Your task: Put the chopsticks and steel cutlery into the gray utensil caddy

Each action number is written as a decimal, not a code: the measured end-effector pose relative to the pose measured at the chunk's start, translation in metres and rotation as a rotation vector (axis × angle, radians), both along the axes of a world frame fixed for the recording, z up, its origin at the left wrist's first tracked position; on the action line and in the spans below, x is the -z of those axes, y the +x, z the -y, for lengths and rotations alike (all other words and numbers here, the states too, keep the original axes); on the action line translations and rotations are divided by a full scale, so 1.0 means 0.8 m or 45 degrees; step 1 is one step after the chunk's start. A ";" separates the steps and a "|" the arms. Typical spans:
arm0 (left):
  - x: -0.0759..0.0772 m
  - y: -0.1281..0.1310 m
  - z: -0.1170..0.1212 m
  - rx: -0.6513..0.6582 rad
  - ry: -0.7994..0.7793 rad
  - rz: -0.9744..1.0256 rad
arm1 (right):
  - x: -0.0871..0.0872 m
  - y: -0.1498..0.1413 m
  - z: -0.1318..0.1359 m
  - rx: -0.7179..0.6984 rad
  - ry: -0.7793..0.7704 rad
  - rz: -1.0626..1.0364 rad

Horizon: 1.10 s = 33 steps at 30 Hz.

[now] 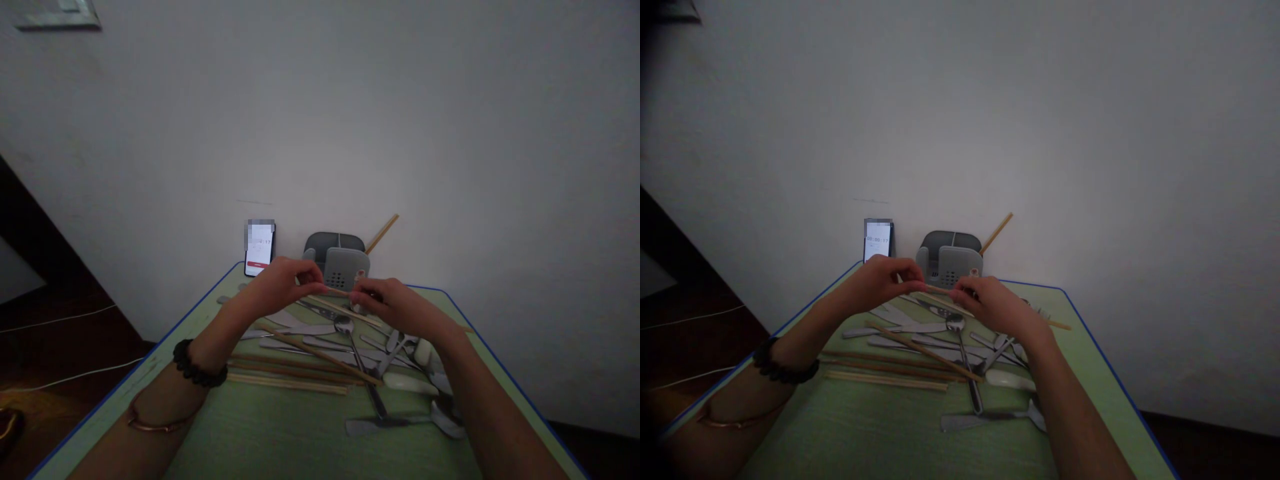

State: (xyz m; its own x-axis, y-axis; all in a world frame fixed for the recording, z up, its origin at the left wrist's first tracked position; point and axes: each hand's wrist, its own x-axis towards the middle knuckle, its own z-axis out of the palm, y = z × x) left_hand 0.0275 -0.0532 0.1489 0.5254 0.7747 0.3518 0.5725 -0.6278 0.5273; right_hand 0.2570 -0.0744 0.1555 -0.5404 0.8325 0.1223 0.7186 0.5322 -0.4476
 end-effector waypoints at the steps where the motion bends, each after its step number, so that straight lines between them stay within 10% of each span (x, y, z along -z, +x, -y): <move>1: 0.000 -0.001 0.000 0.011 0.011 -0.010 | 0.001 0.002 -0.001 -0.004 0.004 -0.010; 24: 0.008 0.011 0.003 0.006 0.142 -0.511 | 0.004 0.000 -0.002 0.035 0.188 0.084; 33: 0.012 0.007 -0.004 0.077 -0.017 -0.258 | 0.003 0.007 -0.005 0.054 0.256 0.022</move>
State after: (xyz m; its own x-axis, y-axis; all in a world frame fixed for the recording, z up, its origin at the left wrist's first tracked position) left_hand 0.0332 -0.0503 0.1393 0.6298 0.7437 0.2241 0.6293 -0.6576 0.4141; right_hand 0.2624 -0.0702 0.1529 -0.5089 0.8142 0.2793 0.7488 0.5788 -0.3230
